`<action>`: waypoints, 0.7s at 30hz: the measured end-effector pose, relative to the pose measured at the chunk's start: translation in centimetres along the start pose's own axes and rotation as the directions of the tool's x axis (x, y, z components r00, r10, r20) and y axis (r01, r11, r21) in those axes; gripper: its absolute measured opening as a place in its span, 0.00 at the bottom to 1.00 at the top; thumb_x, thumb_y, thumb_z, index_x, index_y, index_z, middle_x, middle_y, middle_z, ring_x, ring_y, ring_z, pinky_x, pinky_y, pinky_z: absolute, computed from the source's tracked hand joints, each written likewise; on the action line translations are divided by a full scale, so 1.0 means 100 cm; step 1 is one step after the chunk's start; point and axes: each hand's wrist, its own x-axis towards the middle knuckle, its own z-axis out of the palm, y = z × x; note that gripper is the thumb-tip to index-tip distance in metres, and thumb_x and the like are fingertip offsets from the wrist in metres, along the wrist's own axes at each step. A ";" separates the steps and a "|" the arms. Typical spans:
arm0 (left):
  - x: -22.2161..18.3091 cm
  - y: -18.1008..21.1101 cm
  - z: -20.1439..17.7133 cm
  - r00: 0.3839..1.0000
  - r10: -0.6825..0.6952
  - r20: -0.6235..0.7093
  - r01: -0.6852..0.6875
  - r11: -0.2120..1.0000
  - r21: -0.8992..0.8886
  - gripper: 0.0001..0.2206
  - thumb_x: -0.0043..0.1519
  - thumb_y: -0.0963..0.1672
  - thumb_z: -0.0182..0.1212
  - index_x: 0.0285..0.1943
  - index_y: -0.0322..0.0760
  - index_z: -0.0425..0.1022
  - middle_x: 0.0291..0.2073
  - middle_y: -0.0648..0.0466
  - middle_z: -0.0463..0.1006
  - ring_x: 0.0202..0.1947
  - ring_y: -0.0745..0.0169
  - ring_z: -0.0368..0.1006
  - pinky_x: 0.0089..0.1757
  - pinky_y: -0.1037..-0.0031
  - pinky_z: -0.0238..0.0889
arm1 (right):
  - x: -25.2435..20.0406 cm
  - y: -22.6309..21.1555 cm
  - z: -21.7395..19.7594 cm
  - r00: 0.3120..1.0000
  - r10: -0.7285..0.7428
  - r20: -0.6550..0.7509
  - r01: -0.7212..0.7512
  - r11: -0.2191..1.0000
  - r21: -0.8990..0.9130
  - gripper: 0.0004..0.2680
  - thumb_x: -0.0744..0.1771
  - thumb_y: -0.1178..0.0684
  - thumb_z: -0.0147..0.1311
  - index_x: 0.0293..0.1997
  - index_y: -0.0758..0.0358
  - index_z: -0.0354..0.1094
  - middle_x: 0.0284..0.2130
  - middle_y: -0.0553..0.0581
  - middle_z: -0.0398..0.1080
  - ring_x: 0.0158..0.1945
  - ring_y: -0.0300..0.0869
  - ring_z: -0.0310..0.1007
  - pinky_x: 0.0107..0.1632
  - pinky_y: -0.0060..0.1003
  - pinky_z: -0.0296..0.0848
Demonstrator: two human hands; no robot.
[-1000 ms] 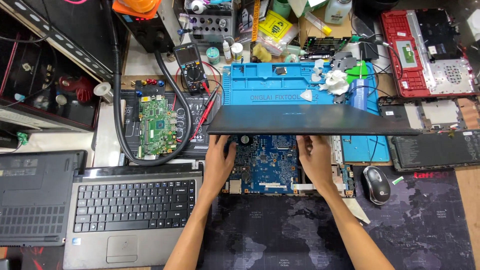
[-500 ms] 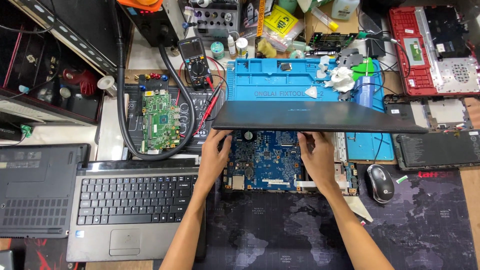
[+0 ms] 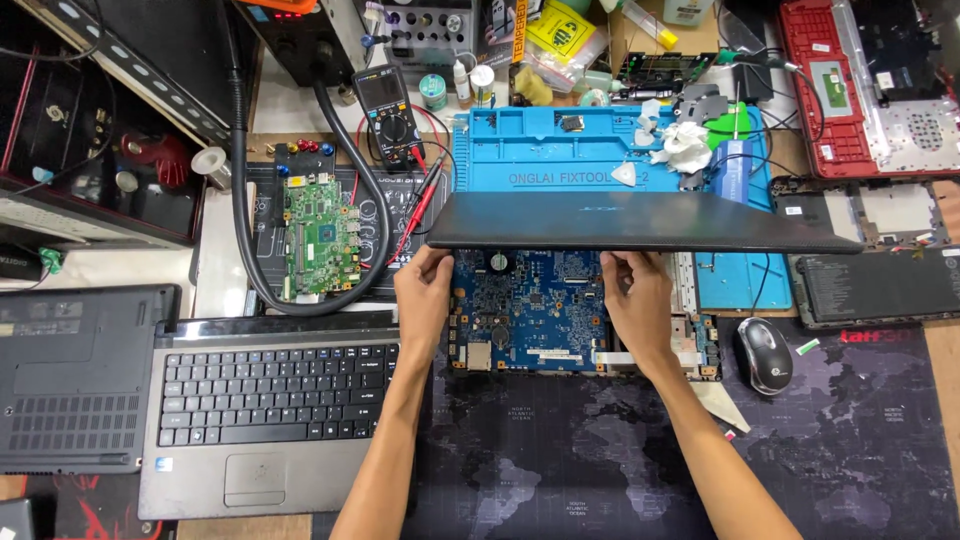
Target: Disassembling a laptop to remove the motherboard by unscrewing components and disconnecting cables
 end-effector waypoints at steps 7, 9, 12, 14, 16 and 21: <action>0.007 0.004 -0.002 1.000 0.000 0.019 0.001 0.998 -0.065 0.11 0.66 0.36 0.56 0.55 0.32 0.79 0.45 0.45 0.82 0.47 0.62 0.76 0.50 0.64 0.72 | 0.005 -0.010 -0.006 1.000 0.005 0.013 -0.005 0.999 0.036 0.05 0.72 0.57 0.55 0.46 0.65 0.76 0.35 0.66 0.69 0.37 0.55 0.77 0.40 0.42 0.78; 0.005 0.008 -0.003 0.998 0.025 0.051 -0.026 0.999 0.019 0.11 0.65 0.37 0.57 0.55 0.31 0.79 0.46 0.42 0.83 0.47 0.62 0.77 0.49 0.65 0.72 | 0.005 -0.003 -0.006 1.000 0.000 0.023 -0.001 0.998 0.069 0.05 0.71 0.56 0.55 0.47 0.64 0.76 0.35 0.66 0.70 0.38 0.55 0.77 0.39 0.41 0.78; 0.006 -0.017 -0.006 0.993 0.051 0.105 -0.066 0.987 0.149 0.12 0.68 0.38 0.55 0.58 0.38 0.79 0.47 0.44 0.83 0.50 0.53 0.79 0.49 0.63 0.72 | 0.007 -0.005 -0.010 0.996 0.062 0.063 -0.067 0.994 0.083 0.06 0.71 0.53 0.57 0.47 0.62 0.77 0.35 0.64 0.71 0.39 0.53 0.78 0.43 0.42 0.78; -0.005 0.001 -0.004 0.991 0.064 0.116 -0.082 0.985 0.151 0.14 0.68 0.37 0.53 0.60 0.35 0.77 0.49 0.41 0.82 0.52 0.47 0.78 0.50 0.61 0.71 | 0.009 0.001 -0.010 0.992 0.092 0.083 -0.101 0.989 0.109 0.07 0.70 0.51 0.58 0.47 0.61 0.78 0.35 0.63 0.72 0.40 0.52 0.78 0.45 0.42 0.78; -0.012 0.010 -0.004 0.990 0.074 0.123 -0.093 0.984 0.154 0.15 0.68 0.36 0.50 0.63 0.32 0.75 0.51 0.37 0.80 0.55 0.41 0.76 0.52 0.58 0.70 | 0.010 0.006 -0.009 0.987 0.121 0.109 -0.136 0.981 0.135 0.07 0.70 0.50 0.59 0.47 0.60 0.78 0.36 0.62 0.73 0.41 0.51 0.79 0.46 0.43 0.78; -0.012 0.013 -0.003 0.986 0.109 0.126 -0.124 0.986 0.113 0.17 0.68 0.34 0.47 0.66 0.28 0.71 0.56 0.30 0.76 0.60 0.34 0.70 0.56 0.50 0.65 | 0.012 -0.006 -0.018 0.947 0.247 0.205 -0.299 0.913 0.278 0.10 0.69 0.44 0.60 0.48 0.57 0.78 0.39 0.56 0.73 0.45 0.41 0.74 0.50 0.40 0.74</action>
